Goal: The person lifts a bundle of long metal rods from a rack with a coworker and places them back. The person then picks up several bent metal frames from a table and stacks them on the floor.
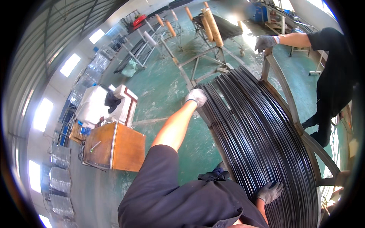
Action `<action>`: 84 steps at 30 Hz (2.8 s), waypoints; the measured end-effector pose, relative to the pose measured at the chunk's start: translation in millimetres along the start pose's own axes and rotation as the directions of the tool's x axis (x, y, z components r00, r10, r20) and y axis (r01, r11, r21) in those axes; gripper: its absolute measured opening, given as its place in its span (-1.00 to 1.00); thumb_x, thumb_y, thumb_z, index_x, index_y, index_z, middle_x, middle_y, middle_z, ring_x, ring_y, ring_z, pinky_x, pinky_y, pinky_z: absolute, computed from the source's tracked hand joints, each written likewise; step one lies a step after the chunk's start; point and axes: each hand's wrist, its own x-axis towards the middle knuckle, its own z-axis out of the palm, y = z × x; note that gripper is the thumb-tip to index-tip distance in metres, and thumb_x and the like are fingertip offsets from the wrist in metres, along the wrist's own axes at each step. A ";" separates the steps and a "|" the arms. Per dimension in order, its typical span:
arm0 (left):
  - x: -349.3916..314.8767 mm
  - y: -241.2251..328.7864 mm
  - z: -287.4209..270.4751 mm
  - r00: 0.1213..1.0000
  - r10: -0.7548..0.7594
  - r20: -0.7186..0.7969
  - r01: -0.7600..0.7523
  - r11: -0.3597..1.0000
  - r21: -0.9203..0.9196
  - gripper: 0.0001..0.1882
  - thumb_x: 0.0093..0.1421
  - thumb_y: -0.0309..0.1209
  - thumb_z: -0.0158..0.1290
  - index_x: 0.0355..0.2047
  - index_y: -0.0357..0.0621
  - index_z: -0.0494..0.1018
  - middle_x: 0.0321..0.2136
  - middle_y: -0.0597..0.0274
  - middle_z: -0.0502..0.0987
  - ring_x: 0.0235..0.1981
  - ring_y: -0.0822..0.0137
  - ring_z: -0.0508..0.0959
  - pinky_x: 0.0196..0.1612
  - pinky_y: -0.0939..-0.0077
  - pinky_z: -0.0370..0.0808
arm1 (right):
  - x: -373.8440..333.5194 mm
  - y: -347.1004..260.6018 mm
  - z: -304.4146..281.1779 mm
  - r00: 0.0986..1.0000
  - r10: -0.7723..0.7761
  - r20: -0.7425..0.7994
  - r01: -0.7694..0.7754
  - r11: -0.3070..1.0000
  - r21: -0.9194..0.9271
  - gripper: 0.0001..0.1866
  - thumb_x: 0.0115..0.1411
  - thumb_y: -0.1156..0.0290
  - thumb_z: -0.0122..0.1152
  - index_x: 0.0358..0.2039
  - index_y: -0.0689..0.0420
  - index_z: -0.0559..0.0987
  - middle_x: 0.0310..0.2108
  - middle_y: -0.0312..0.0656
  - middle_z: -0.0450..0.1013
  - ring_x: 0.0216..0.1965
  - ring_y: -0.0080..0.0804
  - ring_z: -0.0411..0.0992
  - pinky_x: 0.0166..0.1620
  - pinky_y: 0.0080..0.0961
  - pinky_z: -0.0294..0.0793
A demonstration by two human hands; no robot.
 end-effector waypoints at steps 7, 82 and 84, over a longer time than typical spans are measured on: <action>-7.0 23.2 -31.3 0.976 -0.206 0.073 0.217 0.890 -0.400 -0.63 0.19 -0.36 0.08 -0.08 -0.10 0.78 0.03 -0.13 0.73 0.10 -0.16 0.72 0.20 -0.02 0.65 | 1.2 1.7 -2.8 0.999 0.043 0.000 -0.043 0.997 -0.059 -0.44 0.47 0.16 0.20 0.39 0.11 0.55 0.50 -0.03 0.36 0.54 -0.04 0.24 0.57 -0.01 0.23; -2.8 20.2 -29.4 0.981 -0.177 0.075 0.192 0.925 -0.328 -0.66 0.19 -0.36 0.05 -0.12 -0.04 0.76 -0.03 -0.08 0.74 0.07 -0.16 0.71 0.18 0.00 0.64 | 0.6 2.5 -1.3 0.998 0.059 0.026 -0.056 0.993 -0.100 -0.42 0.47 0.09 0.18 0.40 0.08 0.54 0.52 -0.08 0.34 0.56 -0.07 0.22 0.57 -0.10 0.21; -0.6 17.9 -25.8 0.983 -0.173 0.069 0.185 0.934 -0.306 -0.66 0.19 -0.36 0.06 -0.13 -0.04 0.76 -0.03 -0.08 0.74 0.06 -0.16 0.71 0.18 0.00 0.65 | 1.0 3.7 1.5 0.997 0.064 0.032 -0.060 0.993 -0.106 -0.41 0.47 0.09 0.17 0.41 0.07 0.54 0.53 -0.09 0.33 0.56 -0.07 0.20 0.58 -0.10 0.20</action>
